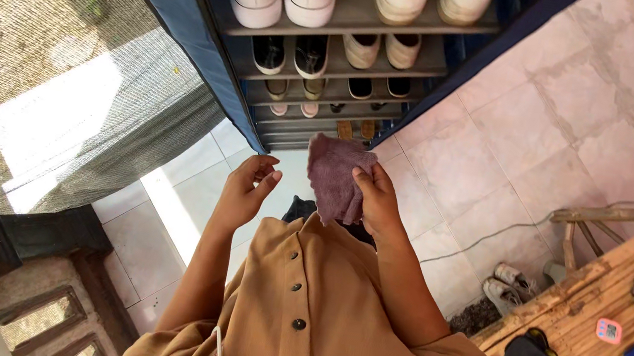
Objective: The person cleans a pair of shoes by hand using a cloth. The person wipes the exterior surfaces and soles of a white sneaker and then a black sneaker, removing them from and returning them to a shoe rack.
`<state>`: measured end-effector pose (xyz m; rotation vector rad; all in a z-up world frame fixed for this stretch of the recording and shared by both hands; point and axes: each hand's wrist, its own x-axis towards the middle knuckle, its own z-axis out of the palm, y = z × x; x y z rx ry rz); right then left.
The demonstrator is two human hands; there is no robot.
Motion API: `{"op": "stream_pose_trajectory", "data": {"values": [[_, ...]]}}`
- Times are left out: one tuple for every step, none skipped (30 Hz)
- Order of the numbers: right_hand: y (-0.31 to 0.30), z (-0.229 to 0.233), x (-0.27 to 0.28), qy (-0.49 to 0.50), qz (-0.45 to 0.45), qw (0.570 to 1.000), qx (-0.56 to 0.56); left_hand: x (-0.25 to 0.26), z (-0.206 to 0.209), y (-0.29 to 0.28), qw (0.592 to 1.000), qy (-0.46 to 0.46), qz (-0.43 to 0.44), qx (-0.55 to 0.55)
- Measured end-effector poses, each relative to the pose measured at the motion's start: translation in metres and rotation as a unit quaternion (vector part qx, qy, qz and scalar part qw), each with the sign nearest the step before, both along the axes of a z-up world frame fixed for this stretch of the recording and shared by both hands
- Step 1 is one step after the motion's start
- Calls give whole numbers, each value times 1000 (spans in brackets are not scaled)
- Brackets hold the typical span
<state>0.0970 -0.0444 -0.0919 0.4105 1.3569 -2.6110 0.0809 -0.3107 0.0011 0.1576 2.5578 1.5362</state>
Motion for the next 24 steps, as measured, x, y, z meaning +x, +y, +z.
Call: {"op": "stream_pose_trajectory", "data": {"values": [[-3, 1, -9, 8, 3, 1000, -15, -3, -5, -4, 997, -32, 8, 73], [-4, 2, -13, 12, 8, 1000, -28, -2, -10, -7, 987, -67, 18, 148], [-6, 5, -18, 11, 15, 999, -27, -2, -16, -8, 986, -67, 25, 150], [-9, 8, -27, 24, 15, 999, -42, -4, -21, -8, 983, -69, 48, 161], [-12, 12, -34, 36, 15, 998, -57, -6, -25, -8, 980, -70, 71, 173], [-14, 18, -40, 37, 22, 997, -57, -9, -28, -7, 979, -68, 78, 174], [-16, 23, -45, 59, 34, 996, -61, -13, -31, -4, 975, -72, 86, 189], [-15, 26, -50, 80, 44, 994, -66, -16, -35, -1, 971, -76, 93, 205], [-11, 28, -55, 81, 50, 993, -66, -24, -39, 4, 971, -73, 99, 206], [-7, 28, -57, 89, 64, 992, -55, -34, -42, 9, 984, -40, 115, 131], [-3, 28, -59, 96, 77, 991, -44, -44, -45, 13, 990, -7, 130, 54], [2, 24, -63, 96, 86, 991, -44, -55, -51, 21, 989, -6, 138, 55], [9, 20, -67, 83, 91, 992, -36, -67, -58, 30, 983, 25, 184, 10], [17, 18, -77, 74, 96, 992, -28, -87, -62, 38, 971, 59, 229, -35], [25, 15, -88, 79, 104, 991, -26, -109, -68, 45, 956, 149, 236, -88], [32, 11, -95, 105, 96, 990, -25, -126, -76, 51, 932, 232, 238, -143], [40, 9, -101, 130, 89, 987, -23, -145, -85, 54, 930, 231, 247, -143], [48, 9, -105, 132, 96, 986, -24, -167, -94, 55, 914, 242, 269, -184], [56, 10, -109, 125, 111, 985, -37, -185, -103, 56, 896, 252, 290, -225], [63, 13, -115, 119, 125, 984, -50, -202, -112, 57, 894, 253, 295, -224], [68, 17, -120, 121, 130, 983, -49, -216, -119, 55, 895, 227, 296, -245], [72, 21, -123, 119, 124, 984, -41, -227, -125, 54, 896, 200, 297, -264], [77, 23, -126, 117, 118, 986, -33, -236, -131, 54, 895, 199, 303, -262], [83, 25, -129, 117, 124, 985, -32, -243, -135, 53, 894, 153, 318, -275]]}}
